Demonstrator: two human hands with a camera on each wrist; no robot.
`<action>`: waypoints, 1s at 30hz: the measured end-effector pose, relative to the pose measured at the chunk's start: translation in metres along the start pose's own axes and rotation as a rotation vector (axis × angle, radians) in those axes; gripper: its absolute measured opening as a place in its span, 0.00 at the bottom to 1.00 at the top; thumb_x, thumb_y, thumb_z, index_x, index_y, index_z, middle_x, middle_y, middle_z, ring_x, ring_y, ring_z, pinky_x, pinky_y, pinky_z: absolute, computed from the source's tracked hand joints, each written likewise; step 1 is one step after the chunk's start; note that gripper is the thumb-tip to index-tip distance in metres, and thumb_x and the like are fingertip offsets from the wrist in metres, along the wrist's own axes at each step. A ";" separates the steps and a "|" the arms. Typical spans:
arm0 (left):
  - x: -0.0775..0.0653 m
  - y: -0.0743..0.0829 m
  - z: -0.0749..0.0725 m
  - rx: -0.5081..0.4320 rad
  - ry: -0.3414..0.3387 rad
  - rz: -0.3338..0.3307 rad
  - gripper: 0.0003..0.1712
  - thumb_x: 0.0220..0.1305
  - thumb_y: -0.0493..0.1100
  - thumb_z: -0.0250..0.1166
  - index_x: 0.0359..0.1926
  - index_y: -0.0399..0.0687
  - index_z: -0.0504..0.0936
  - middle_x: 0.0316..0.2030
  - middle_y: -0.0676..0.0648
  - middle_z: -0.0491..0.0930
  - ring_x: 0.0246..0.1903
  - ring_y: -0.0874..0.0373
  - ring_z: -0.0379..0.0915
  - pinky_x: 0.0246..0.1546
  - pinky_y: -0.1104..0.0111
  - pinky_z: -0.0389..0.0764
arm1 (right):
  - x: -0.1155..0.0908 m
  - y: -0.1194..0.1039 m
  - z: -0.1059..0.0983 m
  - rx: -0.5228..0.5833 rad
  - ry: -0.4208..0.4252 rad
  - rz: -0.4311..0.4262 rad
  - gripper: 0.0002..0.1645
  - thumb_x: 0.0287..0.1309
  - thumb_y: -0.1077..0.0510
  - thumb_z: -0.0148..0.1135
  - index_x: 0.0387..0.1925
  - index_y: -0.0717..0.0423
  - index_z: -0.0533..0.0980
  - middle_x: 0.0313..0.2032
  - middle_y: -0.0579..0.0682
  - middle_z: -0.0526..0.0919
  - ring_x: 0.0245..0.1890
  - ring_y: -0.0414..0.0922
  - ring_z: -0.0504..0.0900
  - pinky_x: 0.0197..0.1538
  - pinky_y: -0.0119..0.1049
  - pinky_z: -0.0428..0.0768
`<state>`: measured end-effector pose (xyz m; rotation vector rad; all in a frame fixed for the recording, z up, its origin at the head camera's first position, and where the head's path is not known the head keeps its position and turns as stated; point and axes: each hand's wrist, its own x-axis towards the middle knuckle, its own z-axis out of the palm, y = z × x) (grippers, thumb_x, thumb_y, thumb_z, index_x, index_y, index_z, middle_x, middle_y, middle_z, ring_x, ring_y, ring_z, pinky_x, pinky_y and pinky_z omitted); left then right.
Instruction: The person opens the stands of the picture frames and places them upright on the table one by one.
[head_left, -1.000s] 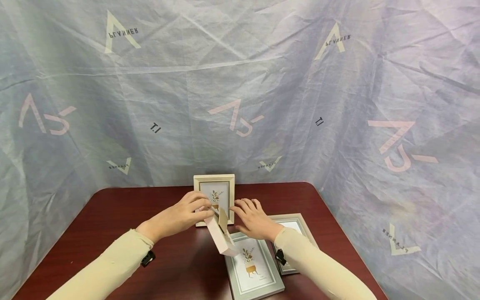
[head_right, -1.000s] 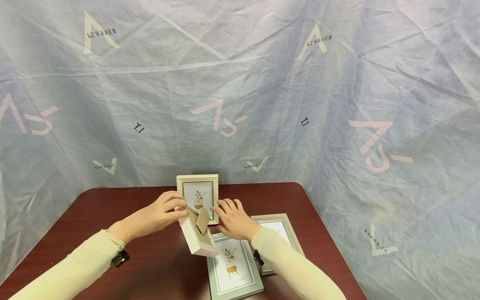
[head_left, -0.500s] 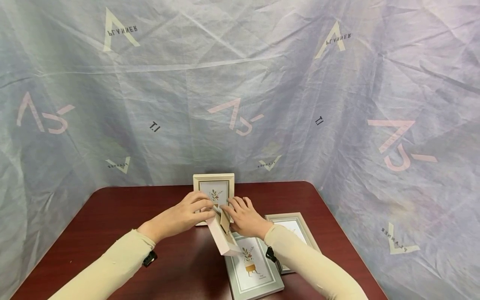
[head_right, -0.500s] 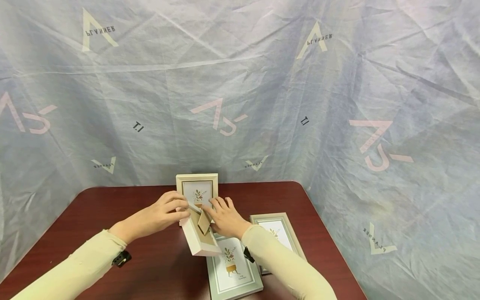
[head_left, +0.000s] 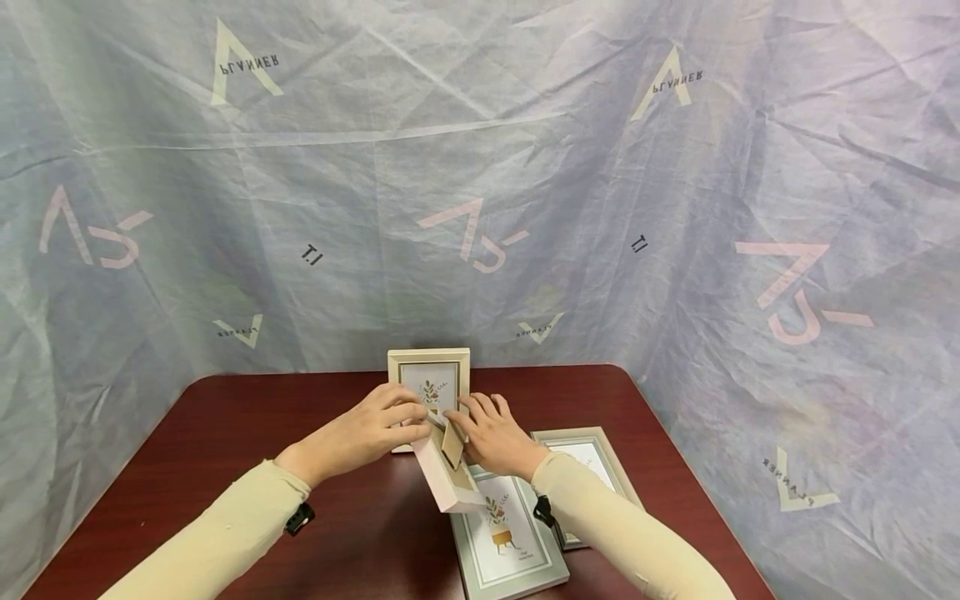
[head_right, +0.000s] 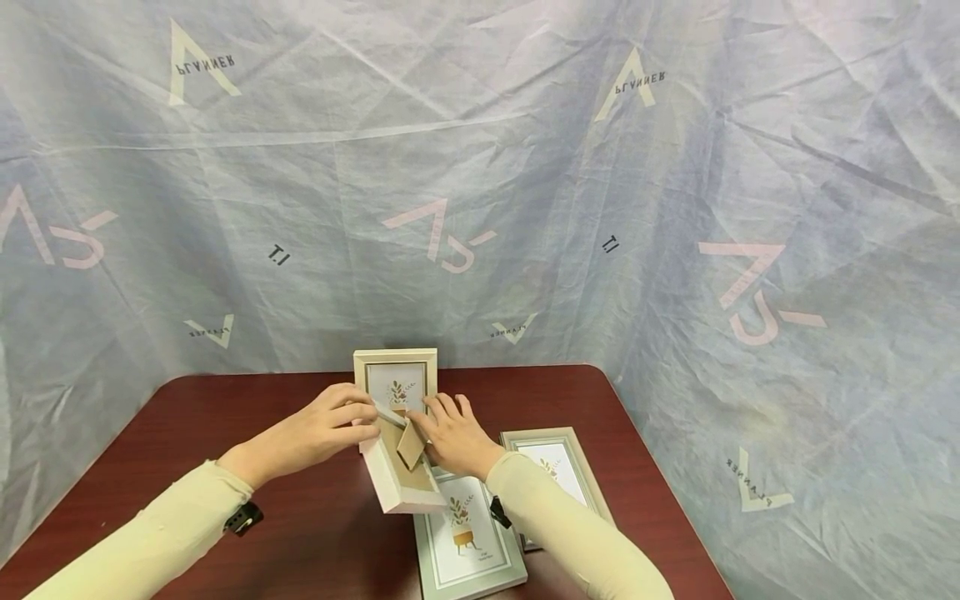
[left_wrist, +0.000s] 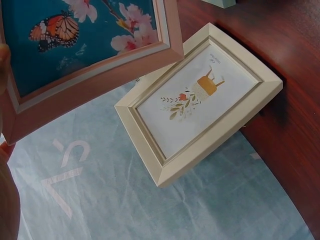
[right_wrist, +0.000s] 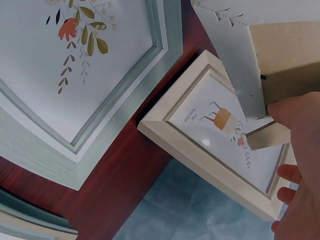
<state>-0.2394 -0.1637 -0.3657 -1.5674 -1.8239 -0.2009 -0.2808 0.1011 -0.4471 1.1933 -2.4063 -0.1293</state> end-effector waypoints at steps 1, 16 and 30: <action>0.000 0.000 0.000 -0.001 0.001 0.001 0.11 0.65 0.33 0.61 0.46 0.47 0.83 0.46 0.51 0.78 0.48 0.50 0.72 0.53 0.55 0.71 | -0.001 0.000 0.000 -0.009 0.011 -0.001 0.36 0.56 0.51 0.68 0.65 0.48 0.67 0.62 0.58 0.70 0.62 0.55 0.67 0.58 0.53 0.64; -0.001 0.001 0.002 -0.005 -0.059 -0.053 0.14 0.55 0.37 0.68 0.45 0.51 0.84 0.45 0.53 0.79 0.46 0.51 0.71 0.53 0.56 0.70 | -0.011 0.012 -0.005 -0.072 0.137 0.077 0.32 0.50 0.52 0.71 0.58 0.47 0.73 0.59 0.59 0.73 0.60 0.57 0.68 0.58 0.58 0.65; -0.001 0.000 0.005 -0.013 -0.038 -0.032 0.11 0.60 0.37 0.65 0.44 0.50 0.84 0.46 0.52 0.79 0.46 0.50 0.71 0.53 0.57 0.69 | -0.012 0.010 -0.003 -0.029 0.137 0.089 0.32 0.48 0.54 0.71 0.58 0.47 0.75 0.58 0.60 0.73 0.59 0.58 0.68 0.57 0.58 0.65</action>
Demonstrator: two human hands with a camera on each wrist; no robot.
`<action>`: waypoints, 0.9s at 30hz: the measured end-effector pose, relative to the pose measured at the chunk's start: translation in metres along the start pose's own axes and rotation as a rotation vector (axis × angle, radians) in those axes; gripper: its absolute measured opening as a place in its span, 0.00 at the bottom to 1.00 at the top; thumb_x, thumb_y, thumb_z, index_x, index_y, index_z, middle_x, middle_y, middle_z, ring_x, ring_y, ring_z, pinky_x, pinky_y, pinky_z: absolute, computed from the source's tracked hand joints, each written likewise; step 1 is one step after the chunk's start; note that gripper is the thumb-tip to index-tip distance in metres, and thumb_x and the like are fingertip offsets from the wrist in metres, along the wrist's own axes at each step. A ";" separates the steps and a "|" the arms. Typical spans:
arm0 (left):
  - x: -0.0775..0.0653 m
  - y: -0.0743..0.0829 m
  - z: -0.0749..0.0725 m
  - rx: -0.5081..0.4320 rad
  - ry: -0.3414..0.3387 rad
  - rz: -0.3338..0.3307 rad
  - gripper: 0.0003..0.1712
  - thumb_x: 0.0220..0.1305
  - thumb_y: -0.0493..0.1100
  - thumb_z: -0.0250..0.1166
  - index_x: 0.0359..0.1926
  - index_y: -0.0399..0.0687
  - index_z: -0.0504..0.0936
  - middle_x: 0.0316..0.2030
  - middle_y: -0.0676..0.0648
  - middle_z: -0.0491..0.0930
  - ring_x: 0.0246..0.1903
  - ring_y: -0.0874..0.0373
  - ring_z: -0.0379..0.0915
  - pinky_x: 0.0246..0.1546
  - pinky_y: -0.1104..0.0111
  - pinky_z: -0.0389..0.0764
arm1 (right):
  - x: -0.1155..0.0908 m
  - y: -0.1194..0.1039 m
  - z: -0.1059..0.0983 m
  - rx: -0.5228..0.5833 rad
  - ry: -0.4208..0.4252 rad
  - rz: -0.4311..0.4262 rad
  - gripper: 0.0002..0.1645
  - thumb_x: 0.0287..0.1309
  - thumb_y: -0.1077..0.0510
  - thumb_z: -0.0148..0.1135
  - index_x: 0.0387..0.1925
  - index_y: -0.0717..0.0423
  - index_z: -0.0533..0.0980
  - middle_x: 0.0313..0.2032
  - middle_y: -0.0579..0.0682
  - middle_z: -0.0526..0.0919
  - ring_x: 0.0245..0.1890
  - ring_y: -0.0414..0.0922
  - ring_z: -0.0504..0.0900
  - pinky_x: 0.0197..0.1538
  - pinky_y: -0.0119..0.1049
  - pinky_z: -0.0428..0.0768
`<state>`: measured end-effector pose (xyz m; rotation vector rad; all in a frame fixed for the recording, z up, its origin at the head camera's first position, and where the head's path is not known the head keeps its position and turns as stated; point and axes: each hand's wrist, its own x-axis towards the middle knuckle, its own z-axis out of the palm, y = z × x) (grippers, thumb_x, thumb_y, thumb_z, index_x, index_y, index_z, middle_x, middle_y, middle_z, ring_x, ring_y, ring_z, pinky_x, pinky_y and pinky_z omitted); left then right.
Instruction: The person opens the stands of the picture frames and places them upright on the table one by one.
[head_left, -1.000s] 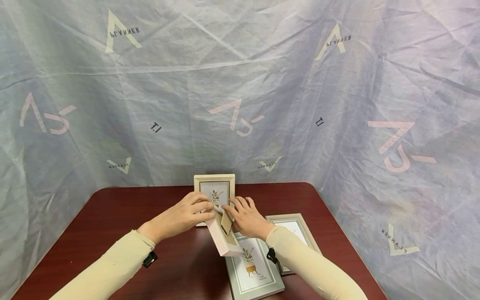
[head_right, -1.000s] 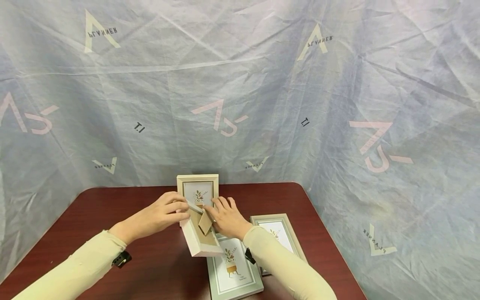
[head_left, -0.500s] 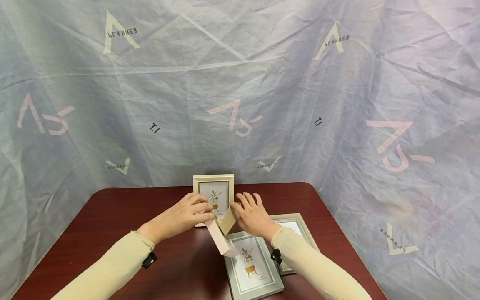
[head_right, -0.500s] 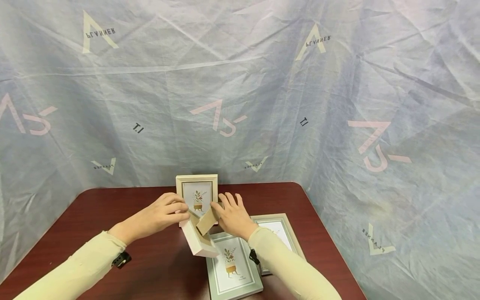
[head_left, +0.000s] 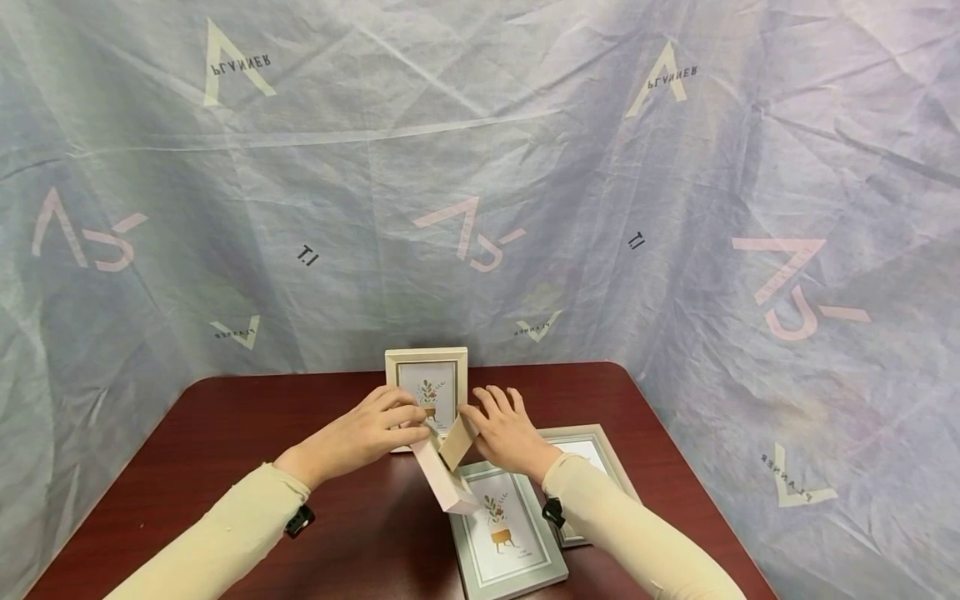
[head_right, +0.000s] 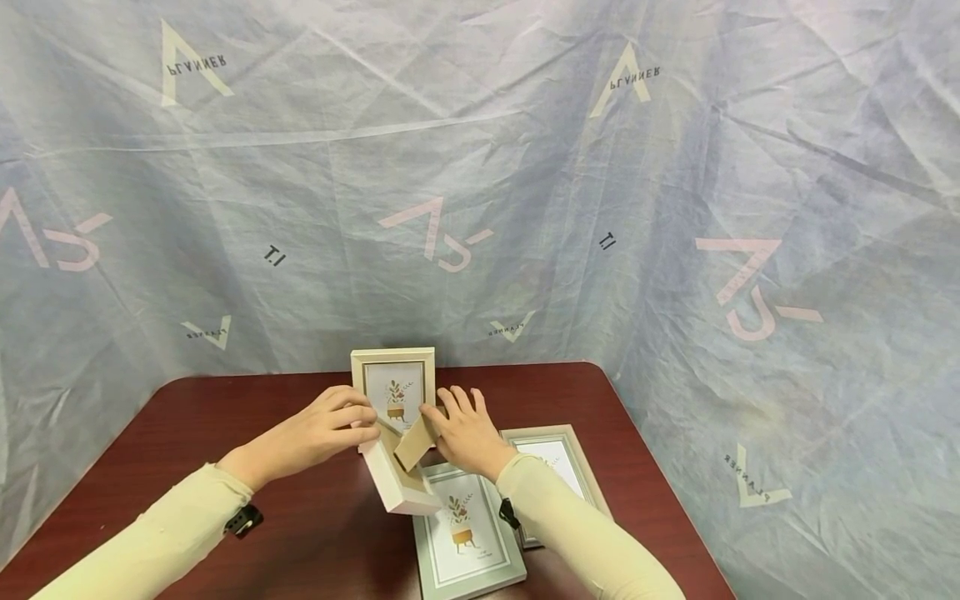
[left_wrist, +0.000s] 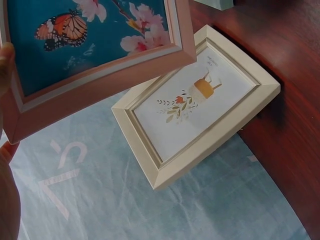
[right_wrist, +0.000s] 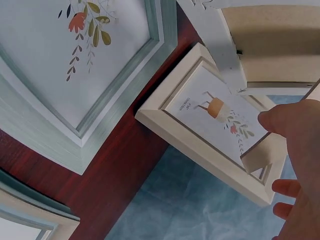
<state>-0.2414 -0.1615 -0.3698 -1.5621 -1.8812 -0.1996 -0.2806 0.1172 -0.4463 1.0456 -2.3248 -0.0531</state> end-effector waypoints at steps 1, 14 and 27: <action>0.000 0.000 0.000 0.003 0.006 0.005 0.10 0.61 0.38 0.63 0.44 0.50 0.84 0.46 0.52 0.79 0.46 0.50 0.71 0.53 0.57 0.69 | 0.000 0.000 0.000 0.008 -0.005 0.001 0.32 0.48 0.54 0.71 0.59 0.47 0.75 0.59 0.60 0.73 0.59 0.58 0.68 0.57 0.58 0.65; 0.002 0.001 0.001 0.017 0.045 0.033 0.09 0.65 0.41 0.60 0.43 0.49 0.83 0.44 0.50 0.80 0.46 0.51 0.72 0.52 0.56 0.70 | 0.000 -0.002 0.000 0.059 0.038 -0.010 0.33 0.47 0.57 0.70 0.58 0.50 0.75 0.58 0.62 0.73 0.58 0.59 0.69 0.56 0.59 0.64; 0.001 0.002 0.000 0.032 0.057 0.036 0.10 0.69 0.44 0.56 0.43 0.51 0.83 0.45 0.52 0.79 0.46 0.51 0.72 0.52 0.56 0.70 | -0.016 0.010 -0.010 0.101 -0.032 0.069 0.36 0.54 0.49 0.71 0.62 0.50 0.70 0.61 0.62 0.69 0.61 0.61 0.66 0.58 0.62 0.62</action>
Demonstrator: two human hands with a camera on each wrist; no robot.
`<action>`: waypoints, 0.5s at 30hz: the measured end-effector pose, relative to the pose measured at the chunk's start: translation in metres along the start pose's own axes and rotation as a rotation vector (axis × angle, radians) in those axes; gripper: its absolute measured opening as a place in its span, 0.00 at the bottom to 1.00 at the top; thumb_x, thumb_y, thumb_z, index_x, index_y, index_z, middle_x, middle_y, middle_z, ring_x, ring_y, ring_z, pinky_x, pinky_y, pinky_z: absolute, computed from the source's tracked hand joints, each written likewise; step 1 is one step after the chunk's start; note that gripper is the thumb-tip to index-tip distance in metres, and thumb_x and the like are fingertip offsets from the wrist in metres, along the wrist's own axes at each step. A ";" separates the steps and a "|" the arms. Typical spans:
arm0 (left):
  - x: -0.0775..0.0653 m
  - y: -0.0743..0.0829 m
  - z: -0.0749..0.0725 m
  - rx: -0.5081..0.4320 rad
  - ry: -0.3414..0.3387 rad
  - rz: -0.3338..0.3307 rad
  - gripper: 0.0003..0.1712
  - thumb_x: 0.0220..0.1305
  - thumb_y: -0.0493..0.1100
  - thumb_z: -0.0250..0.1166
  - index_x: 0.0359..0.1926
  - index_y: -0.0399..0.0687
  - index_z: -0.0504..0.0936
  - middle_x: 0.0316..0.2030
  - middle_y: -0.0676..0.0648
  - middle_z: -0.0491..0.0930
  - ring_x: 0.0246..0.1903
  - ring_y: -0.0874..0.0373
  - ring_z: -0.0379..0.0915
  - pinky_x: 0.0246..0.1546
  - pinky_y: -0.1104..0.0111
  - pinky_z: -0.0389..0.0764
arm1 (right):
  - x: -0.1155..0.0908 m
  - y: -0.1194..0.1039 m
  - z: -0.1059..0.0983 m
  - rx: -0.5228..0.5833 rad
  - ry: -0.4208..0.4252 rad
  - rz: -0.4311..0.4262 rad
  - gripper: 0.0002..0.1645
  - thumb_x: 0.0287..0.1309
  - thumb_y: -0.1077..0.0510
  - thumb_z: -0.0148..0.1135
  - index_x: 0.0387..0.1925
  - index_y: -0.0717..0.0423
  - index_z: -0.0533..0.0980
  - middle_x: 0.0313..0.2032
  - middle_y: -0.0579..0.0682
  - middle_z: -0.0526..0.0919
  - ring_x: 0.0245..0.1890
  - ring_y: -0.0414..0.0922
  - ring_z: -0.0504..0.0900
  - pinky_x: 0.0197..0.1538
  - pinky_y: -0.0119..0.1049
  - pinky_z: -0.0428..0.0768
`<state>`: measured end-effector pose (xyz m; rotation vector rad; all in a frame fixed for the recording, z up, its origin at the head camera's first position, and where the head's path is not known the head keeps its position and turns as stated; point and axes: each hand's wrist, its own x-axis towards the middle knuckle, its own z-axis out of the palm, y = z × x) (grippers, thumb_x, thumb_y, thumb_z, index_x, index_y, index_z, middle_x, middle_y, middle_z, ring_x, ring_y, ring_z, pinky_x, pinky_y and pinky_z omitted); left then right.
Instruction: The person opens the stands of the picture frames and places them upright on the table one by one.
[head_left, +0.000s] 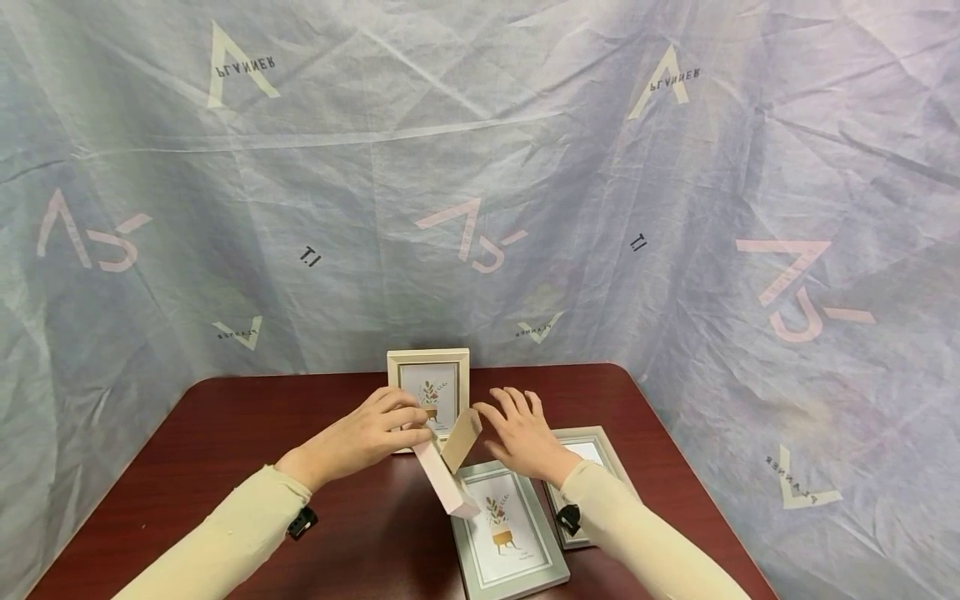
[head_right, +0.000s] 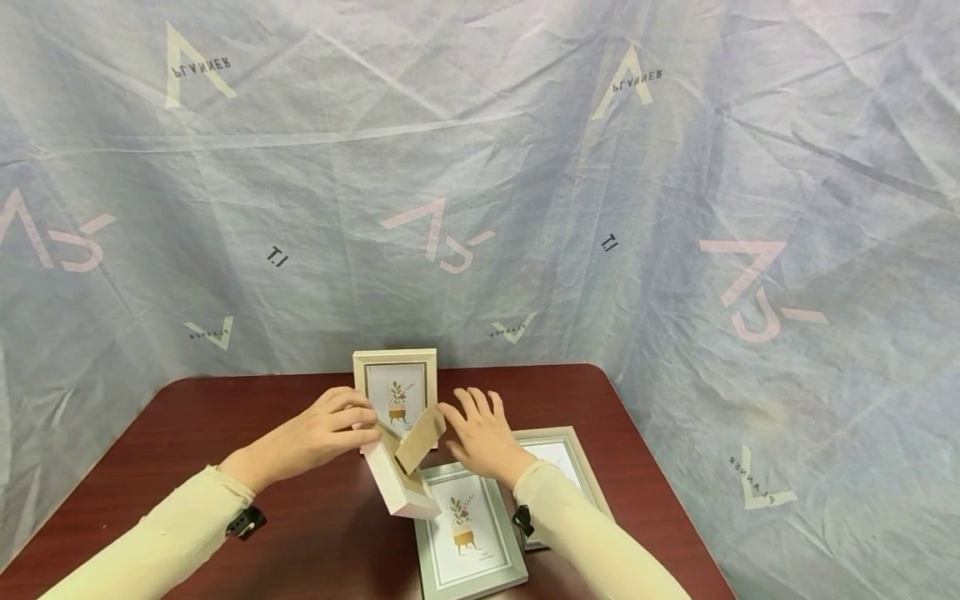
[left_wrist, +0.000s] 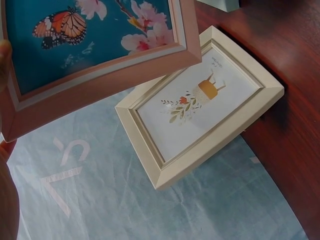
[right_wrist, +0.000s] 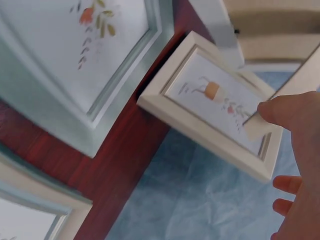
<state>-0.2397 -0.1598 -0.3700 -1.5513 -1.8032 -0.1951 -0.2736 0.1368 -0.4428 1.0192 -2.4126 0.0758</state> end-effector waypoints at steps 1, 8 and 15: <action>0.000 0.000 0.000 0.005 -0.002 -0.002 0.11 0.70 0.45 0.55 0.44 0.51 0.83 0.45 0.52 0.79 0.46 0.51 0.72 0.52 0.56 0.71 | -0.002 0.002 -0.001 0.008 -0.012 0.014 0.36 0.54 0.49 0.71 0.63 0.51 0.70 0.61 0.63 0.69 0.62 0.62 0.66 0.58 0.62 0.61; -0.001 0.000 -0.001 0.021 -0.006 -0.002 0.14 0.75 0.46 0.51 0.42 0.50 0.83 0.43 0.52 0.80 0.47 0.52 0.73 0.51 0.56 0.71 | -0.019 0.016 -0.001 0.025 -0.038 0.079 0.35 0.55 0.50 0.71 0.63 0.51 0.69 0.62 0.63 0.68 0.62 0.63 0.65 0.58 0.61 0.59; -0.004 0.000 -0.001 0.024 0.007 0.000 0.15 0.76 0.47 0.49 0.42 0.50 0.83 0.43 0.51 0.80 0.45 0.52 0.73 0.50 0.56 0.71 | -0.033 0.025 0.001 0.027 -0.074 0.139 0.35 0.58 0.49 0.69 0.64 0.51 0.69 0.63 0.62 0.67 0.63 0.61 0.63 0.59 0.62 0.59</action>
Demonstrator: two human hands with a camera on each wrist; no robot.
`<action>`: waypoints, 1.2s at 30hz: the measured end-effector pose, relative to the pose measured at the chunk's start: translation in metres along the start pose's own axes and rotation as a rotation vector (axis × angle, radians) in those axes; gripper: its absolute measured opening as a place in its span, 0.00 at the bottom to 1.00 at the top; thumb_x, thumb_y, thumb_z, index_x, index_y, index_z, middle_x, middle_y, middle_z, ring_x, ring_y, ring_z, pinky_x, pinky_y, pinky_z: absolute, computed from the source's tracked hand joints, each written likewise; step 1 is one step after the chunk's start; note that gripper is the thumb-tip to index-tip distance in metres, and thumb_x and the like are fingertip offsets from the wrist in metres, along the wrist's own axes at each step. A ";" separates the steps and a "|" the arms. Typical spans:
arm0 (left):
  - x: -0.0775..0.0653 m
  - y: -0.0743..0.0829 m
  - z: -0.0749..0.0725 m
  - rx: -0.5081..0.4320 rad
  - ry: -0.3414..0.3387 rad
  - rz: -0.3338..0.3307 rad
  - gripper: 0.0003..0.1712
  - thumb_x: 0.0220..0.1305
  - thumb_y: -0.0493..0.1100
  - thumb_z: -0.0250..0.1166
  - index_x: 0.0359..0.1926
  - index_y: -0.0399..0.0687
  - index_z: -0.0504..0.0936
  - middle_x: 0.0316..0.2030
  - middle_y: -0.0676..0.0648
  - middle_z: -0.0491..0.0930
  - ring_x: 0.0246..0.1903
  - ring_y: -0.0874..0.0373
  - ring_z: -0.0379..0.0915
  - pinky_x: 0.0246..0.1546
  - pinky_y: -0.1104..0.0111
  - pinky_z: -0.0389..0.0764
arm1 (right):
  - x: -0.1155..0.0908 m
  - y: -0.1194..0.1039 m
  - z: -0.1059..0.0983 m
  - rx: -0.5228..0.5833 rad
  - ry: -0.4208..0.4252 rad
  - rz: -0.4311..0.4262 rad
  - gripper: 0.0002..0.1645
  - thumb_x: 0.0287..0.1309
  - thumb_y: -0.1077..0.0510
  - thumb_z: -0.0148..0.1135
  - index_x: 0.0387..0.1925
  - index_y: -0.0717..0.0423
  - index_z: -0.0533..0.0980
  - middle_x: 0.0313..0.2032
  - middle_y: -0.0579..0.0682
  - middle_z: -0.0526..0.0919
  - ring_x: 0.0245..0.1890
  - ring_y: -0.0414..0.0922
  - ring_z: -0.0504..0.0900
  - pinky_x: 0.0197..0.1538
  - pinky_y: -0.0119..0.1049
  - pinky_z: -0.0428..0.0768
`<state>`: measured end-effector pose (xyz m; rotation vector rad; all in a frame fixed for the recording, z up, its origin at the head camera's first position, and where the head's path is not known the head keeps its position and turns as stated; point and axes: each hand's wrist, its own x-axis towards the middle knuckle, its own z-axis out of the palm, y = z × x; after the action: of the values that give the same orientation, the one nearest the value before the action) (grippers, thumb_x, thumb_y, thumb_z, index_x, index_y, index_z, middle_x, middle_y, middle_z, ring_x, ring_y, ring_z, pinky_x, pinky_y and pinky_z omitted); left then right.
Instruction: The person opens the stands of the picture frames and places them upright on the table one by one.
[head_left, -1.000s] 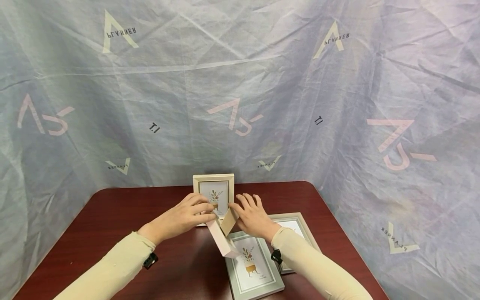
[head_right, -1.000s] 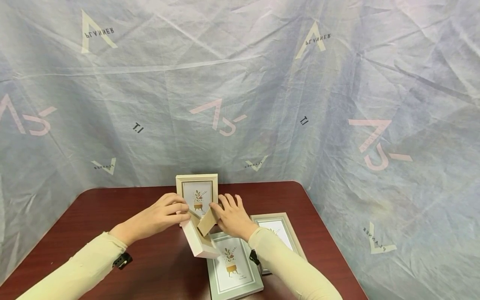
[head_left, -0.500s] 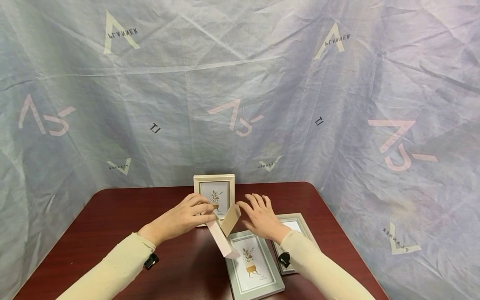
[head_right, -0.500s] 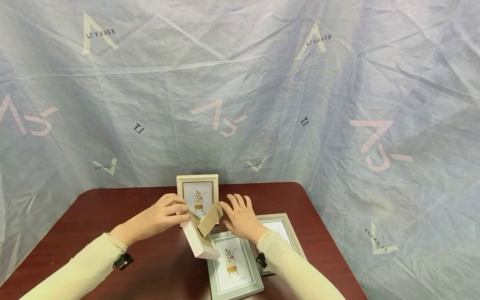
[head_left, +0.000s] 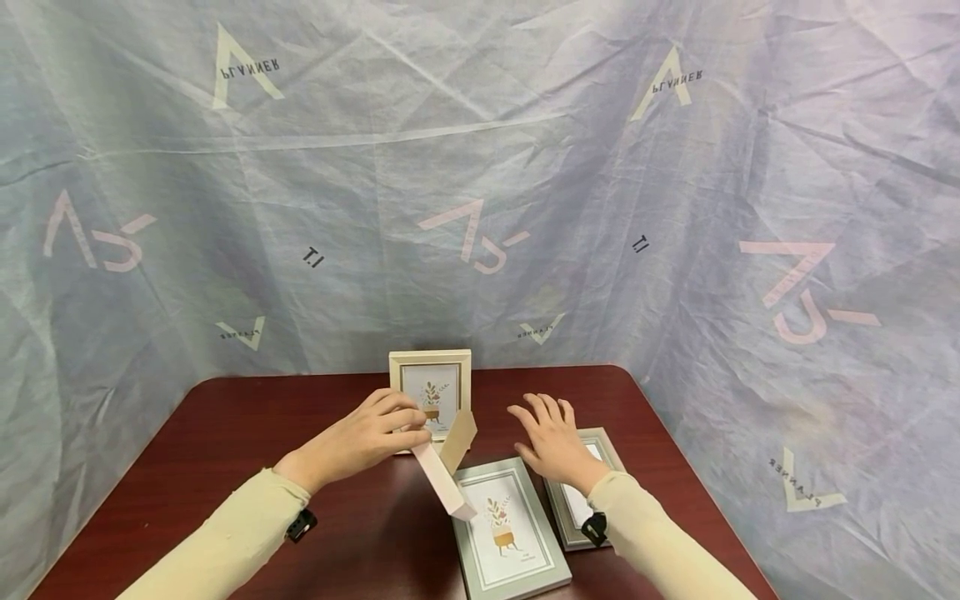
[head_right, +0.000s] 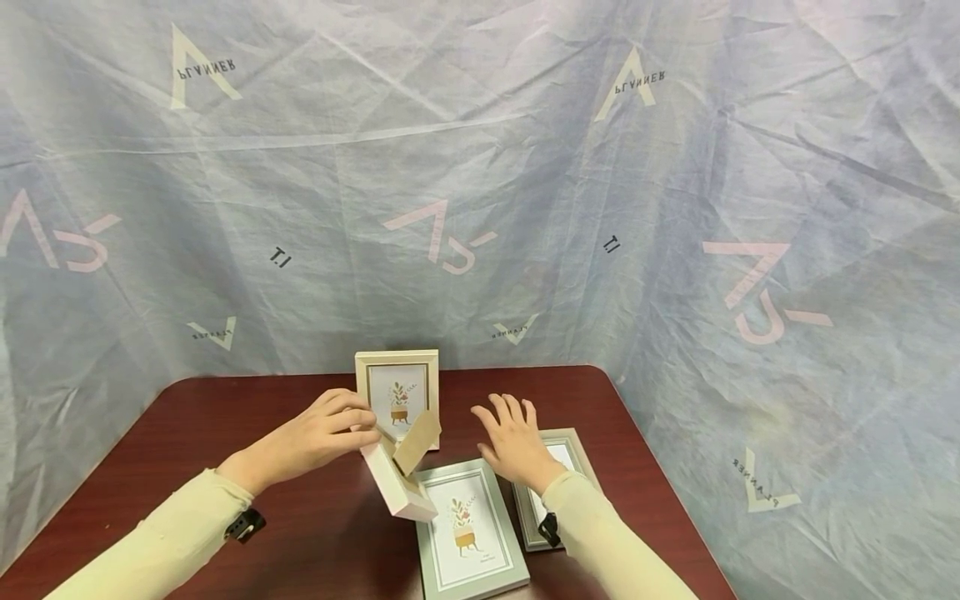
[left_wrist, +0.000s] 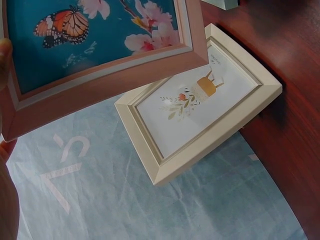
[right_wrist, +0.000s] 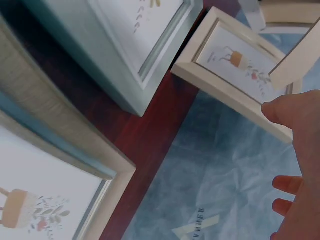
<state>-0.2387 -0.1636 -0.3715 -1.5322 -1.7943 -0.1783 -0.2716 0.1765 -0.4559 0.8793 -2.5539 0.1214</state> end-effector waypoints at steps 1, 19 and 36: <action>0.000 0.000 0.000 -0.001 -0.003 -0.002 0.16 0.77 0.47 0.49 0.42 0.50 0.83 0.43 0.52 0.80 0.45 0.52 0.73 0.50 0.56 0.71 | -0.001 0.001 0.000 0.001 -0.005 0.005 0.35 0.58 0.49 0.69 0.64 0.51 0.69 0.63 0.62 0.67 0.63 0.61 0.63 0.59 0.62 0.59; -0.003 0.001 -0.005 0.047 -0.062 -0.111 0.20 0.49 0.40 0.75 0.46 0.49 0.83 0.43 0.52 0.82 0.45 0.53 0.75 0.50 0.59 0.72 | -0.006 0.000 0.002 0.030 0.075 -0.006 0.34 0.56 0.51 0.71 0.62 0.52 0.70 0.61 0.63 0.69 0.61 0.61 0.64 0.56 0.61 0.60; 0.001 0.004 0.011 0.134 -0.024 -0.312 0.23 0.79 0.53 0.43 0.50 0.46 0.81 0.42 0.51 0.79 0.39 0.52 0.70 0.39 0.56 0.68 | -0.014 -0.006 0.007 0.110 0.022 0.050 0.32 0.60 0.51 0.67 0.64 0.52 0.69 0.63 0.62 0.65 0.63 0.61 0.63 0.58 0.62 0.58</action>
<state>-0.2397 -0.1555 -0.3800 -1.1601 -2.0151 -0.1865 -0.2610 0.1780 -0.4685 0.8499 -2.5694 0.2873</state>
